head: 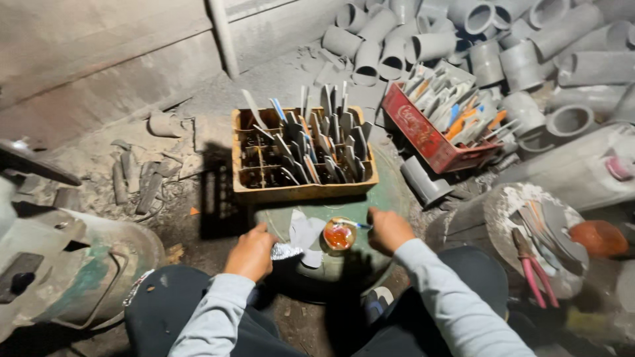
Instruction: The person sits on the floor and uses a toothbrush to apply an orange adhesive from a small container onto various flat plastic parts. They pick up each part, coat it with the adhesive, and place it into a compartmentalized crate.
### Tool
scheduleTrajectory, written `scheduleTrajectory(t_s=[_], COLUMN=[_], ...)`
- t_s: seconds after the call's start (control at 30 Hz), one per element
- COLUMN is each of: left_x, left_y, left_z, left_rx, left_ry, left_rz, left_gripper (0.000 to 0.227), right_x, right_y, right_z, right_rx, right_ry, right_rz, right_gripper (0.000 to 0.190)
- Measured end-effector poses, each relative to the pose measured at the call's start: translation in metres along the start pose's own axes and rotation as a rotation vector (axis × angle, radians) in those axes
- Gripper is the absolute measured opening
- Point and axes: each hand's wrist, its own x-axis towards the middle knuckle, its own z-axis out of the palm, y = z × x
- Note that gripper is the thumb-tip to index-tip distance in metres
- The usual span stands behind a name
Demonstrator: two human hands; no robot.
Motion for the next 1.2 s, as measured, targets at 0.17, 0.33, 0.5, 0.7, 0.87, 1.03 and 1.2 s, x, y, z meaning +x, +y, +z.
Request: scheduleTrajectory(t_s=[0.17, 0.33, 0.5, 0.7, 0.87, 1.03, 1.2], left_x=[0.018, 0.022, 0.023, 0.021, 0.018, 0.011, 0.012], left_y=[0.012, 0.029, 0.028, 0.036, 0.047, 0.047, 0.05], left_z=[0.019, 0.036, 0.038, 0.029, 0.019, 0.019, 0.019], left_rx=[-0.02, -0.045, -0.037, -0.079, -0.124, -0.125, -0.127], left_ry=[0.032, 0.049, 0.003, -0.062, -0.059, -0.015, 0.017], left_rz=[0.026, 0.046, 0.036, -0.004, -0.031, -0.024, 0.006], left_gripper=[0.042, 0.043, 0.045, 0.053, 0.054, 0.051, 0.051], right_x=[0.006, 0.005, -0.02, -0.061, -0.079, -0.077, -0.08], right_y=[0.015, 0.008, 0.004, 0.01, -0.007, -0.006, -0.008], right_z=[0.07, 0.066, 0.0, -0.028, -0.002, -0.011, -0.028], right_rx=[-0.008, -0.009, 0.034, 0.384, 0.409, 0.475, 0.419], right_ry=[0.037, 0.02, -0.057, 0.294, 0.408, 0.296, 0.285], right_rz=[-0.058, -0.044, 0.129, -0.048, -0.407, -0.155, -0.448], right_gripper=[0.031, 0.031, 0.034, 0.024, 0.041, 0.033, 0.036])
